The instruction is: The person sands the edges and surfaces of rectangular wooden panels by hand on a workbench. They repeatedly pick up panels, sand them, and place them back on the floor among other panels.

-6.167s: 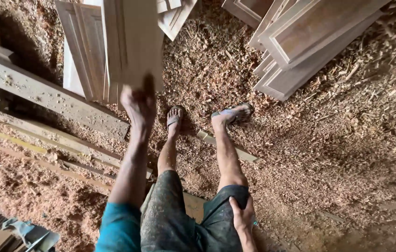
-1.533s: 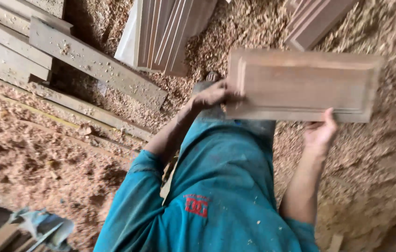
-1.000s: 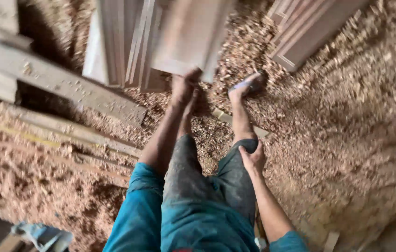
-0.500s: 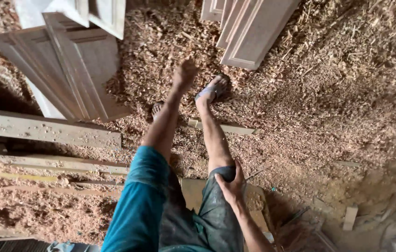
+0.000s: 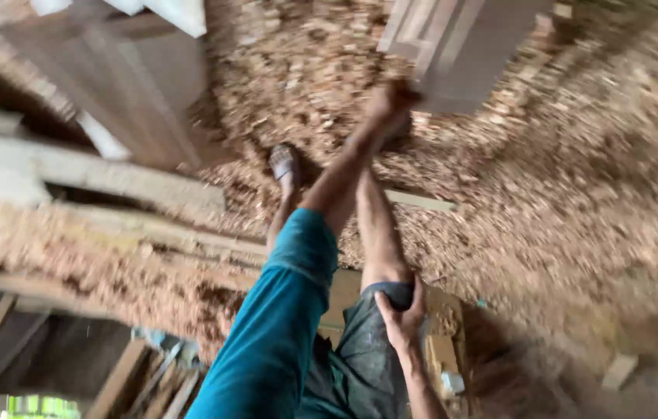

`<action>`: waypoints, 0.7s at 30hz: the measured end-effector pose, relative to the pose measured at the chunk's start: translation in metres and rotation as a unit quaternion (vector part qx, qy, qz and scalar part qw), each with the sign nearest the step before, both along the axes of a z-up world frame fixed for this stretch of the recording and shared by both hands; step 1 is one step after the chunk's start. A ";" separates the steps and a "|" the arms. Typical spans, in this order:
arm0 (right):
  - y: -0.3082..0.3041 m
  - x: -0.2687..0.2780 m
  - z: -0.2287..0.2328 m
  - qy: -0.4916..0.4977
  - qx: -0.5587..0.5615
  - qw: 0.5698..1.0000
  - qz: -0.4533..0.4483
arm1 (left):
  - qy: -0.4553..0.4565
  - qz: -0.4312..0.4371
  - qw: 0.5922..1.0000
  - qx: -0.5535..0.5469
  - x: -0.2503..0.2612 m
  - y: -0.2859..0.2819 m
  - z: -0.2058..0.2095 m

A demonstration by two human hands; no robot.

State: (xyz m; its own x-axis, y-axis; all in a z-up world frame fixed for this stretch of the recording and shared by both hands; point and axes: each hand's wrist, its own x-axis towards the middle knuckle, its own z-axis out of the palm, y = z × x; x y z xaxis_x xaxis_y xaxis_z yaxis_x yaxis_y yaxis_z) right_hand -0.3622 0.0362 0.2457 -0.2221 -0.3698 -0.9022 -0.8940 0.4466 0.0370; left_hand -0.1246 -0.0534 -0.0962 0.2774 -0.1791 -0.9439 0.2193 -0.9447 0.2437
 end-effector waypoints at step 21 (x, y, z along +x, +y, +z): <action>-0.091 0.061 -0.042 -0.338 -0.354 0.812 0.317 | 0.143 0.074 0.935 -0.317 -0.017 0.033 0.264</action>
